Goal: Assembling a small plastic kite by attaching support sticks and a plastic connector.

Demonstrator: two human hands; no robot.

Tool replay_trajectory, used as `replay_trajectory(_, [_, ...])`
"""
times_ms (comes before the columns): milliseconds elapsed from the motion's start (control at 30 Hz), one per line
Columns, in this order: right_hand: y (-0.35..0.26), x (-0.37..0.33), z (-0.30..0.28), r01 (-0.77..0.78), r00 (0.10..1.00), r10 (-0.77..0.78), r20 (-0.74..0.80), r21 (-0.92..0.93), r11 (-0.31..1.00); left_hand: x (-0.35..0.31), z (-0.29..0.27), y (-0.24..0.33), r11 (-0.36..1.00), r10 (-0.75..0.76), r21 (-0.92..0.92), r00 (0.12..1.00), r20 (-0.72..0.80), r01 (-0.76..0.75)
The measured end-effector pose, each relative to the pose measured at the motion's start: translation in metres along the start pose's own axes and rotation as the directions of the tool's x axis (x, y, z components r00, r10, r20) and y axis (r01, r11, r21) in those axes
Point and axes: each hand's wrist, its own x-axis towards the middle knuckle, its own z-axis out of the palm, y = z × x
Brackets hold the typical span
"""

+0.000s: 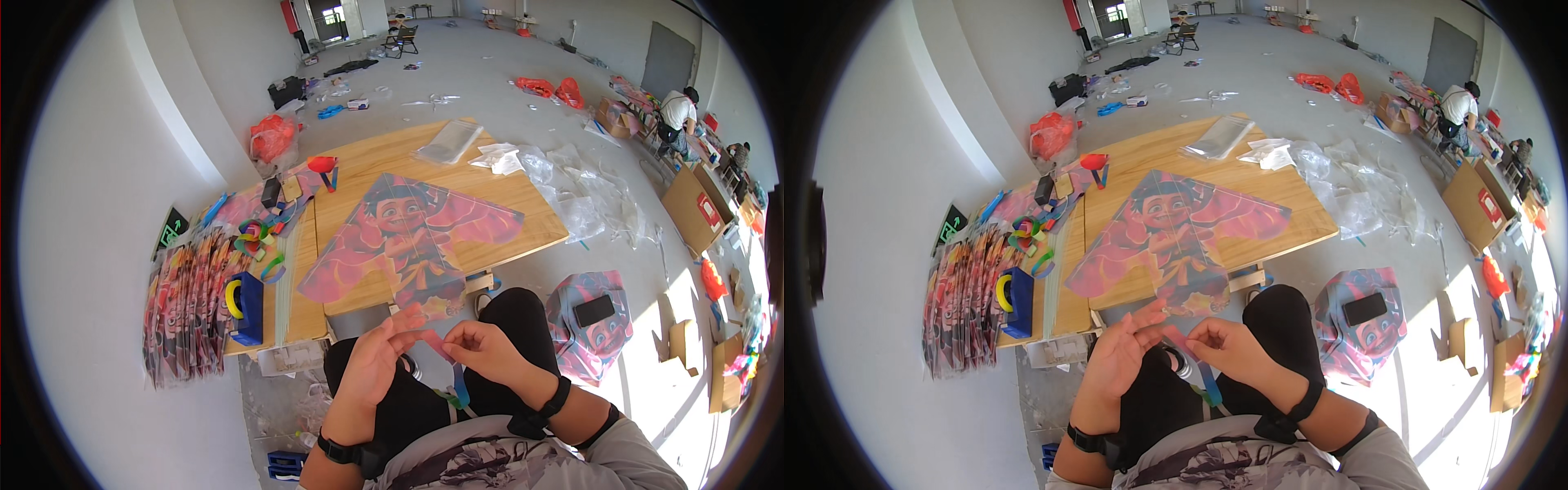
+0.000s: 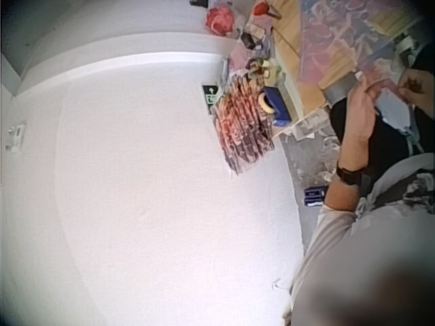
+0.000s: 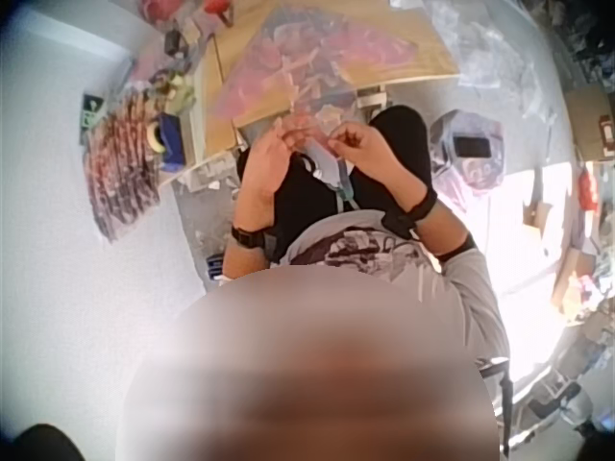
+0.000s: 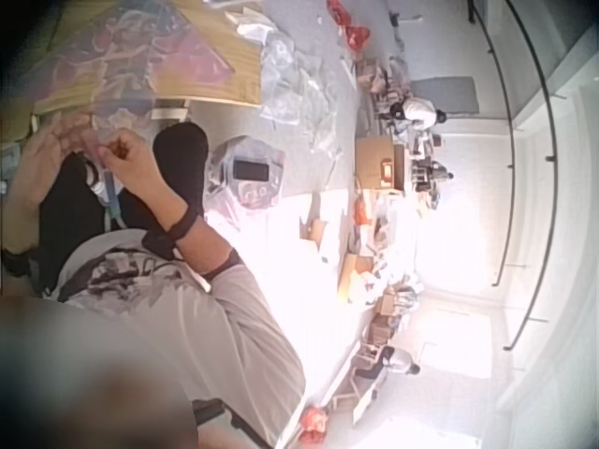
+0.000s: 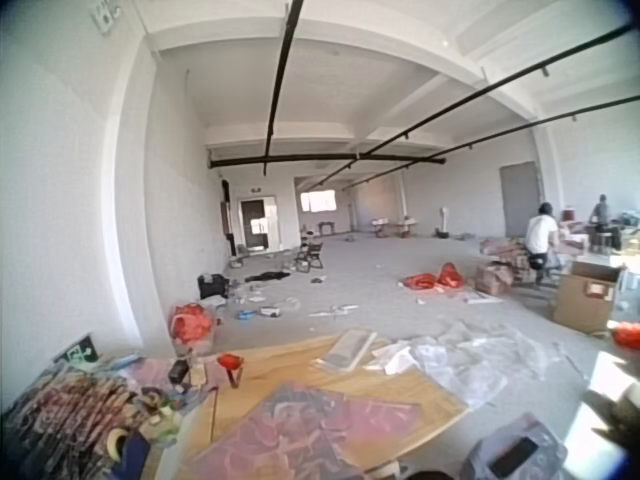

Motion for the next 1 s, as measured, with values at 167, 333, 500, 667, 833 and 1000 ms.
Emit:
replay_trajectory(167, [-0.002, 0.000, 0.001, -0.010, 1.000, 0.010, -0.003, -0.014, 1.000, 0.001, 0.001, 0.000, 0.998, 0.036, 0.047, 0.999, 0.012, -0.037])
replay_trajectory(333, [0.001, 0.000, 0.000, -0.011, 1.000, 0.011, -0.016, -0.048, 0.999, 0.001, -0.001, -0.001, 0.996, 0.046, 0.071, 0.999, 0.003, -0.046])
replay_trajectory(500, [0.001, 0.000, 0.001, -0.007, 1.000, 0.006, -0.031, -0.059, 0.998, 0.001, -0.005, -0.002, 0.996, 0.037, 0.083, 0.999, -0.002, -0.037])
replay_trajectory(667, [0.004, 0.001, -0.001, 0.007, 0.999, -0.010, -0.048, -0.071, 0.997, 0.000, -0.005, -0.004, 0.987, 0.132, 0.090, 0.991, -0.006, -0.131])
replay_trajectory(833, [0.003, 0.000, -0.001, -0.008, 0.999, 0.006, -0.053, -0.029, 1.000, -0.003, -0.003, 0.007, 0.985, 0.166, 0.042, 0.983, 0.077, -0.170])
replay_trajectory(1000, [-0.001, 0.001, -0.001, -0.012, 0.999, 0.011, -0.043, -0.033, 0.999, -0.003, -0.003, 0.008, 0.989, -0.102, -0.088, 0.983, 0.155, 0.116])
